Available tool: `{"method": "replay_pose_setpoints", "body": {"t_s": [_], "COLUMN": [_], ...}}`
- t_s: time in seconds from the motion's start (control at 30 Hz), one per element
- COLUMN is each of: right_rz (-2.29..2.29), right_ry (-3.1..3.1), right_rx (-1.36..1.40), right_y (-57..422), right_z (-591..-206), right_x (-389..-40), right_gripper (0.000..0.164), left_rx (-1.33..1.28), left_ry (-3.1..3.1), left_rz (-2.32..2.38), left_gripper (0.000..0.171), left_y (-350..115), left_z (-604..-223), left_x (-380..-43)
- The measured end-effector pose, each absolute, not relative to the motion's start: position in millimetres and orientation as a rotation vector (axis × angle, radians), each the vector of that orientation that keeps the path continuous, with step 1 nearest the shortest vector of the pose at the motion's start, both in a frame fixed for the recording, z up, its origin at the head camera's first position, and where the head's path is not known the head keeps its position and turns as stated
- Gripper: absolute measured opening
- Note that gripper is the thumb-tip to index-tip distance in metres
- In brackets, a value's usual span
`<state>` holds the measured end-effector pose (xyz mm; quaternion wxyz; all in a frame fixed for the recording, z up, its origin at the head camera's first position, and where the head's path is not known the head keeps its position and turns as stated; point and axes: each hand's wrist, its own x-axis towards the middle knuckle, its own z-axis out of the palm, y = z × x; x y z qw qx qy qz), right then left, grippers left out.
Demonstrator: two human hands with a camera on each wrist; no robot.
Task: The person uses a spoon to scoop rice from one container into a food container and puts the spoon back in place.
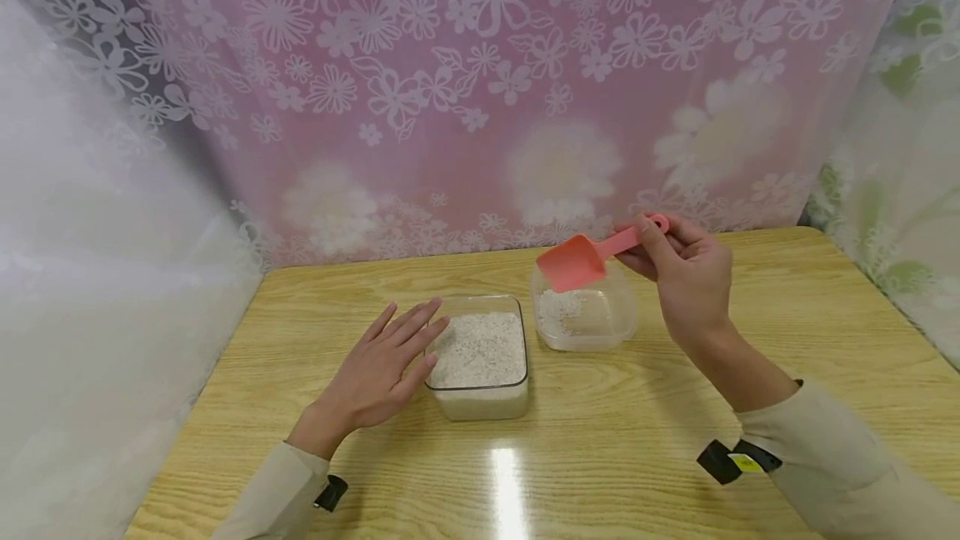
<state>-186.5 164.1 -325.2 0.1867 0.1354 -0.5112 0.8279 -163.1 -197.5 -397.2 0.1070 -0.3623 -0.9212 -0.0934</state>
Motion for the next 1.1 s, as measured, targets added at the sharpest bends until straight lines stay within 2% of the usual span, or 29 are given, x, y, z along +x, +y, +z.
{"method": "replay_pose_setpoints", "body": {"t_s": [0.27, 0.57, 0.77, 1.1], "right_rz": [2.514, 2.505, 2.465, 2.406], "right_ry": [-1.405, -1.625, -1.777, -1.884], "right_rx": [0.482, 0.423, 0.361, 0.339], "right_y": [141, 116, 102, 86], "right_z": [-319, -337, -353, -366], "right_x": [-170, -163, -161, -158], "right_gripper": [0.023, 0.026, 0.038, 0.032], "left_rx": [-1.069, -1.065, -1.068, -1.061], "left_ry": [-2.701, -2.706, -2.693, -2.698], "left_rz": [-0.277, -0.29, -0.307, -0.308], "left_gripper": [0.051, 0.052, 0.052, 0.052], "left_y": [-199, -200, -199, -199], "left_z": [-398, -398, -400, -400], "left_x": [-162, -161, -160, -161]}}
